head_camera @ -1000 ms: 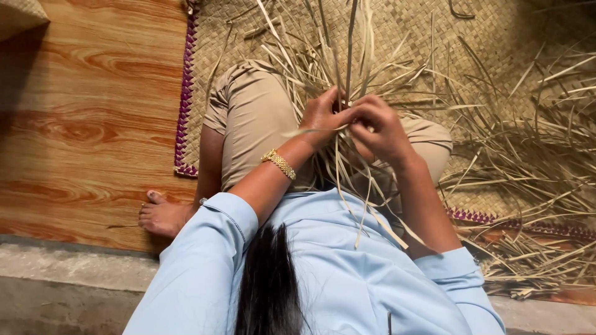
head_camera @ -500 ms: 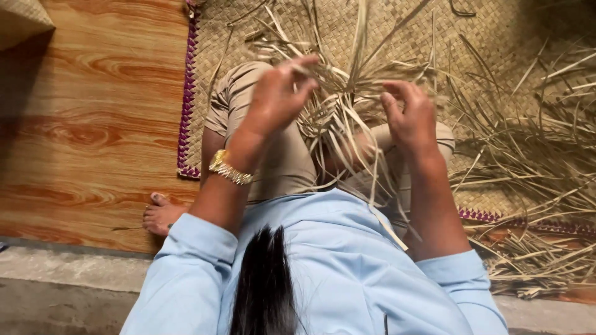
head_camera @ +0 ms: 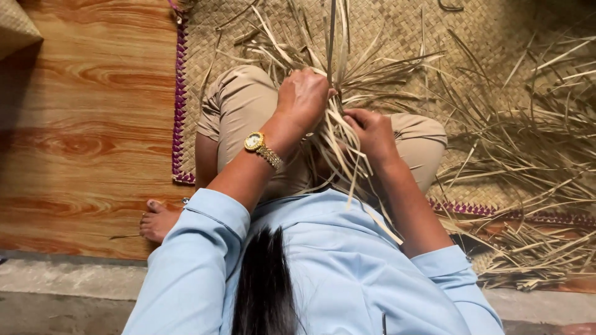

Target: Weaving dried plant fibers together to create a handcrafted item

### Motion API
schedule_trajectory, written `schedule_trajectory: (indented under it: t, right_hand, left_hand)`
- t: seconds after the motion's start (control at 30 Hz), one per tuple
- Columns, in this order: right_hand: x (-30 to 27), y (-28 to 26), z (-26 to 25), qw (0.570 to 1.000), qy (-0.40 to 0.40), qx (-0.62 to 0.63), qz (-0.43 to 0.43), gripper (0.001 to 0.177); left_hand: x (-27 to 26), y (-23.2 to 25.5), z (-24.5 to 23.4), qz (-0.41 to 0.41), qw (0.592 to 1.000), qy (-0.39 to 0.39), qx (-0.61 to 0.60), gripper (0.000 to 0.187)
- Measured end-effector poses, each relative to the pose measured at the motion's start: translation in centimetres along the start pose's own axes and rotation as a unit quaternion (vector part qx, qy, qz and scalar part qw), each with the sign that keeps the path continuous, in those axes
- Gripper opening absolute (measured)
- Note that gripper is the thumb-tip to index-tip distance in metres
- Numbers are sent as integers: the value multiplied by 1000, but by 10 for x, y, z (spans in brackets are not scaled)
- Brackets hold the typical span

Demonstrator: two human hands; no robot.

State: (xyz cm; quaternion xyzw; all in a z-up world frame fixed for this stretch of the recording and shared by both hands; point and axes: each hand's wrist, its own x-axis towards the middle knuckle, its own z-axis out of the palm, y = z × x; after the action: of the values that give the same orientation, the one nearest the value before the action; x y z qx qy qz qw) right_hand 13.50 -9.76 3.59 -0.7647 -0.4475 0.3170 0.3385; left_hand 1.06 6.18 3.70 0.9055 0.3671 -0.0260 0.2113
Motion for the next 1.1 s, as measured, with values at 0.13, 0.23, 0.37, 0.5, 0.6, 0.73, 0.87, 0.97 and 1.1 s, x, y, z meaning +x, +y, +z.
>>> schedule_trajectory:
  t: [0.13,0.23,0.37,0.5,0.6,0.73,0.87,0.97,1.1]
  right_hand:
    - [-14,-15,-2,997,9,-36,-60,18]
    - [-22,-24,-7,992,3,-56,-116,18]
    - [-34,-35,-11,987,-47,-63,-143,19]
    - [-47,-20,1,992,-72,100,11,28]
    - [-40,36,32,983,-105,152,19,33]
    - [-51,-7,36,933,-108,341,24,24]
    - [-40,-32,19,948,-86,203,230,73]
    - [-23,-7,4,937,-73,284,188,69]
    - [-33,-64,-14,987,-111,-12,115,58]
  left_hand:
    - [0,-23,29,22,995,17,-98,30]
    - [-22,-23,16,6,986,28,-163,28]
    - [-49,-32,25,43,984,5,-170,17]
    - [-64,-28,18,70,991,96,-62,16]
    - [-60,-21,19,93,978,188,9,12]
    - [-58,-10,-7,43,990,95,-97,17]
    - [-49,-22,6,17,969,-4,-248,16]
    - [-47,-18,7,-25,956,-28,-291,16]
    - [-37,-12,3,-44,951,-69,-298,16]
